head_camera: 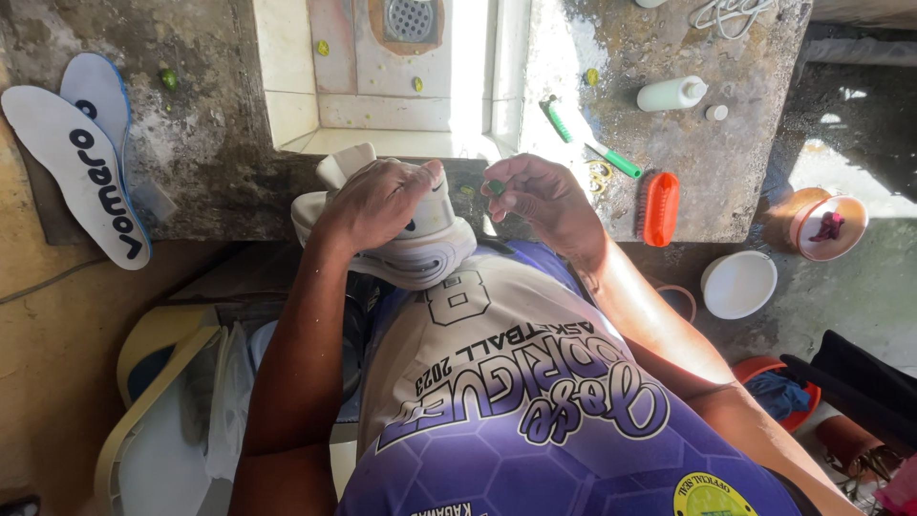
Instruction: The person scrubs a white sneaker with a green brush and a small green tool, repeatedly working on the upper and side panels. They rinse the shoe under running water and continue scrubbing different areas.
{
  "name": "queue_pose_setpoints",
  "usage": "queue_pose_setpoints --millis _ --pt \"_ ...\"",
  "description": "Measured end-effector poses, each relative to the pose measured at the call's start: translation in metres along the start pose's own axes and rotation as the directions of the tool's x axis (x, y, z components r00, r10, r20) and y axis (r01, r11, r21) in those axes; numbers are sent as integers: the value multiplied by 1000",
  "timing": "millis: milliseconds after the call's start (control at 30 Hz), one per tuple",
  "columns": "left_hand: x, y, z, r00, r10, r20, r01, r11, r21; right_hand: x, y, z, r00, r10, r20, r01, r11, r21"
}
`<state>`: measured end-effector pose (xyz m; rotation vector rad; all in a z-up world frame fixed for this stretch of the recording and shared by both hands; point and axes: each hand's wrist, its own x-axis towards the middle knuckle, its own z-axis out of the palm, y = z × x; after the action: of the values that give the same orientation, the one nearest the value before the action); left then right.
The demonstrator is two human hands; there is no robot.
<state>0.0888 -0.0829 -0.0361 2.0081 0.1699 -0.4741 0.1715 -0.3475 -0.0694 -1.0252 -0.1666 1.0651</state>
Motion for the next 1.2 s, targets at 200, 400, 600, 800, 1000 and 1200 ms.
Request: queue_pose_setpoints --millis 200,400,600,800,1000,1200 --pt "19 -16 2 974 -185 131 191 981 -36 7 -36 25 966 -221 133 251 689 -679" --pt "30 -25 1 972 -127 199 166 967 -193 24 -58 33 935 -192 297 346 314 -884" --pt "43 -16 9 935 -262 241 285 956 -67 32 -62 33 924 -149 352 374 169 -912" --pt "58 -29 22 950 -160 268 199 972 -126 28 -58 24 905 -158 395 418 159 -895" --pt "57 -50 37 957 272 98 -281 955 92 31 -58 20 898 -127 421 439 224 -870" --pt "56 -56 43 956 266 125 -283 947 150 32 -60 14 867 -160 471 497 239 -834"
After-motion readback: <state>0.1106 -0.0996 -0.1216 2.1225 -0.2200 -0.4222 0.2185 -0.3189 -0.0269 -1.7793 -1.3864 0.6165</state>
